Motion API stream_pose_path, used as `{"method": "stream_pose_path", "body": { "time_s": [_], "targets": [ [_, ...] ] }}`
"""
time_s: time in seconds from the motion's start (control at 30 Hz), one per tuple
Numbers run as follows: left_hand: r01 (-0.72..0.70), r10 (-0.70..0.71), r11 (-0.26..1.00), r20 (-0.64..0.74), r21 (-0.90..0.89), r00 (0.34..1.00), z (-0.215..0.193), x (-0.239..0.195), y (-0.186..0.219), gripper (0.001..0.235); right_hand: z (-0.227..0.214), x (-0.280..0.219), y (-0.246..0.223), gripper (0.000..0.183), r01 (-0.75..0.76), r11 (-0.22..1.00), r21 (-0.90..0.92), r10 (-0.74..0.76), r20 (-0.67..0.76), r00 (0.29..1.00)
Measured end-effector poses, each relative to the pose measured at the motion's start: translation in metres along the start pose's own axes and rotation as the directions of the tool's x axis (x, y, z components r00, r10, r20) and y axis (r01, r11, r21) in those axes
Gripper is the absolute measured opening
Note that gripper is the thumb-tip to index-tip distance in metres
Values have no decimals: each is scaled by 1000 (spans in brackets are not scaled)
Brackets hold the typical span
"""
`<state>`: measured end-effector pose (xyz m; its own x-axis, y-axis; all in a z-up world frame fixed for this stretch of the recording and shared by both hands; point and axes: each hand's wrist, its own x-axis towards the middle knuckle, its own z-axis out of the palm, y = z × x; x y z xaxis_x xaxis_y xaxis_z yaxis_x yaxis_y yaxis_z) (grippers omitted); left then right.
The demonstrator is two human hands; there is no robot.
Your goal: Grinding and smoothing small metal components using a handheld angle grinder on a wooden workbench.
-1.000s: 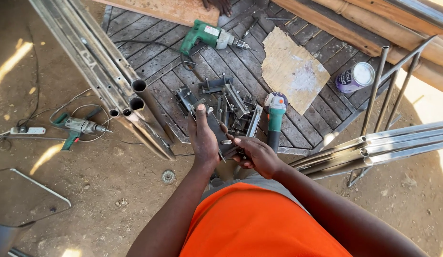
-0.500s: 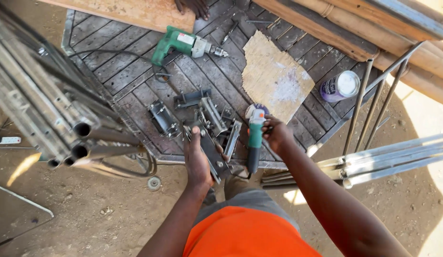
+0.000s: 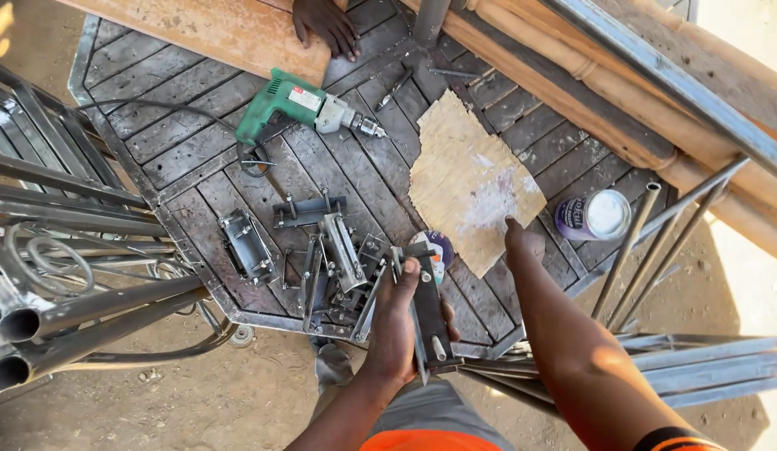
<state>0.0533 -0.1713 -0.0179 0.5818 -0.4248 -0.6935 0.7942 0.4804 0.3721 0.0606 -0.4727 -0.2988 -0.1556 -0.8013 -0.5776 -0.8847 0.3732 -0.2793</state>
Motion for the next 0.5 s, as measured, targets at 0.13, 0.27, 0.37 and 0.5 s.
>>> {"method": "stream_pose_path", "body": {
  "time_s": [0.13,0.27,0.37,0.5],
  "targets": [
    [-56,57,998,60,-14,997,-12,6,1,32,-14,-29,-15,127,-118,983,142,102,109,989],
    [-50,53,998,-107,33,993,-20,4,4,40,-24,-39,-31,63,111,900,422,-271,342,900],
    [-15,17,1000,-211,12,977,-27,4,3,41,-33,-38,-48,62,380,767,518,-597,357,718],
    [31,-27,1000,-320,6,947,-30,1,3,39,-63,-40,-83,11,821,330,465,-905,-93,416]
  ]
}}
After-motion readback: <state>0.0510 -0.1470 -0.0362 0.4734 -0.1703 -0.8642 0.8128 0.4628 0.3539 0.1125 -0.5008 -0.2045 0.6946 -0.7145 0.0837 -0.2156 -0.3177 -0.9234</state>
